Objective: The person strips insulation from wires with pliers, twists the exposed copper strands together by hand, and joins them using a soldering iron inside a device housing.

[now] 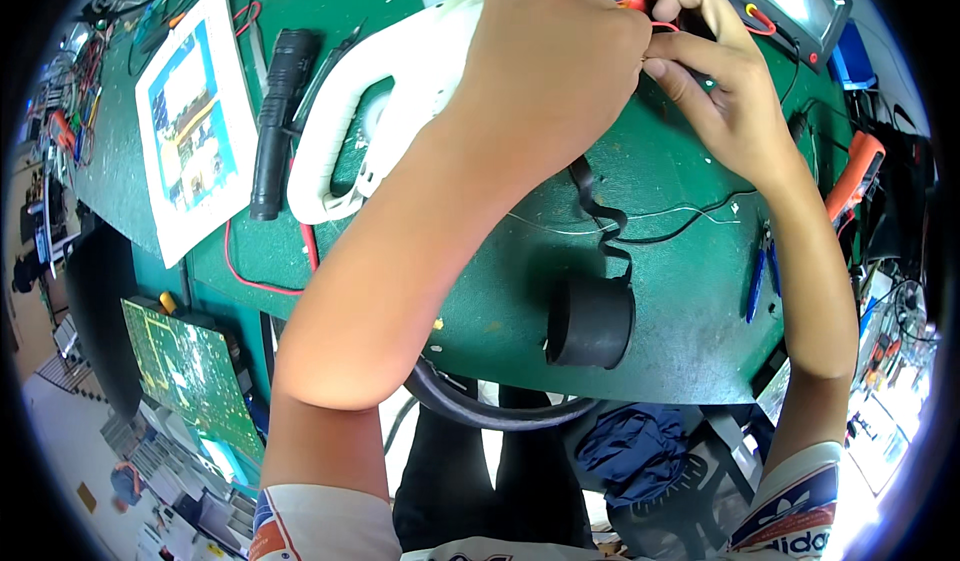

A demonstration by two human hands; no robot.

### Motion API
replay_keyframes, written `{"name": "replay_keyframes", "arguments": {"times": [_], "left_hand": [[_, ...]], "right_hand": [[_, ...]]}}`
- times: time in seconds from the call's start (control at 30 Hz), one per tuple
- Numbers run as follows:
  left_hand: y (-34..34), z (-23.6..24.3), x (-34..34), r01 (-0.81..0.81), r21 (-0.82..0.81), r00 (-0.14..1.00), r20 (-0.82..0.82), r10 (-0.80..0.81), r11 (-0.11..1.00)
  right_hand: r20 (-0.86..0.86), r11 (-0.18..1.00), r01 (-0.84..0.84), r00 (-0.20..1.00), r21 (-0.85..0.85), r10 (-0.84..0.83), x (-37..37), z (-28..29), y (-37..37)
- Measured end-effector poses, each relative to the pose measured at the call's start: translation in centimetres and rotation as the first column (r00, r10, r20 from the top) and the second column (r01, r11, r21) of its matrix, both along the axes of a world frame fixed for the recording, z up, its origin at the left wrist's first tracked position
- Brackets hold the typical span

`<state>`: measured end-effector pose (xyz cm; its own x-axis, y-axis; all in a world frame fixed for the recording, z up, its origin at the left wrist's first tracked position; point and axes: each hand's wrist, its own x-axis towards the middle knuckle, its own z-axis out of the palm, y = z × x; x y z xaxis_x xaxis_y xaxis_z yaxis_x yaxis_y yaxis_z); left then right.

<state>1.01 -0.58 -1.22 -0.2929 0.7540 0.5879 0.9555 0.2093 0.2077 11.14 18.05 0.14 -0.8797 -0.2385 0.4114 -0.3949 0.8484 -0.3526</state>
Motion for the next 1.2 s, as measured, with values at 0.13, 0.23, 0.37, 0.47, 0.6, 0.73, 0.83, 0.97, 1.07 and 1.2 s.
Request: {"name": "replay_keyframes", "arguments": {"times": [0.13, 0.23, 0.37, 0.47, 0.6, 0.73, 0.83, 0.97, 1.07, 1.2], "left_hand": [[-0.6, -0.2, -0.2, -0.004, 0.031, 1.0, 0.022, 0.003, 1.0], [-0.7, -0.6, -0.5, 0.08, 0.069, 0.993, 0.081, -0.086, 0.994], [-0.5, 0.1, -0.3, 0.082, 0.012, 0.965, 0.247, -0.083, 0.997], [-0.5, 0.1, -0.5, 0.118, 0.011, 0.95, 0.289, -0.116, 0.993], [-0.7, -0.3, -0.6, 0.128, 0.022, 0.955, 0.266, -0.129, 0.992], [-0.6, 0.0, 0.0, 0.025, 0.04, 0.992, 0.125, -0.03, 0.999], [-0.6, -0.1, -0.3, 0.078, 0.074, 0.964, 0.25, -0.095, 0.994], [-0.3, 0.0, -0.4, 0.076, 0.138, 0.971, 0.216, -0.105, 0.987], [0.0, 0.3, 0.0, 0.026, 0.111, 0.983, 0.18, -0.046, 0.993], [-0.6, 0.2, -0.3, 0.001, 0.031, 0.991, 0.135, -0.005, 1.0]], "right_hand": [[0.15, 0.997, 0.039, 0.988, -0.066, -0.029, -0.2, 0.3, -0.5], [0.163, 0.999, 0.017, 0.987, -0.037, -0.01, -0.1, 0.7, -0.4], [0.145, 1.0, 0.014, 0.989, -0.021, -0.011, 0.0, 0.7, -0.3], [0.143, 1.0, 0.015, 0.99, -0.019, -0.012, 0.0, 0.8, -0.4], [0.133, 0.998, 0.032, 0.991, -0.056, -0.024, 0.0, 0.7, -0.6], [0.126, 0.997, 0.054, 0.991, -0.056, -0.047, 0.0, 0.6, -0.9], [0.114, 0.997, 0.08, 0.99, 0.014, -0.081, 0.1, 1.1, -1.0], [0.077, 0.996, 0.088, 0.993, -0.008, -0.087, 0.2, 1.2, -1.0], [0.029, 0.991, 0.114, 0.993, -0.07, -0.112, 0.4, 0.8, -1.0], [0.018, 0.972, 0.092, 0.996, -0.215, -0.09, 0.1, -0.2, -0.7]]}}
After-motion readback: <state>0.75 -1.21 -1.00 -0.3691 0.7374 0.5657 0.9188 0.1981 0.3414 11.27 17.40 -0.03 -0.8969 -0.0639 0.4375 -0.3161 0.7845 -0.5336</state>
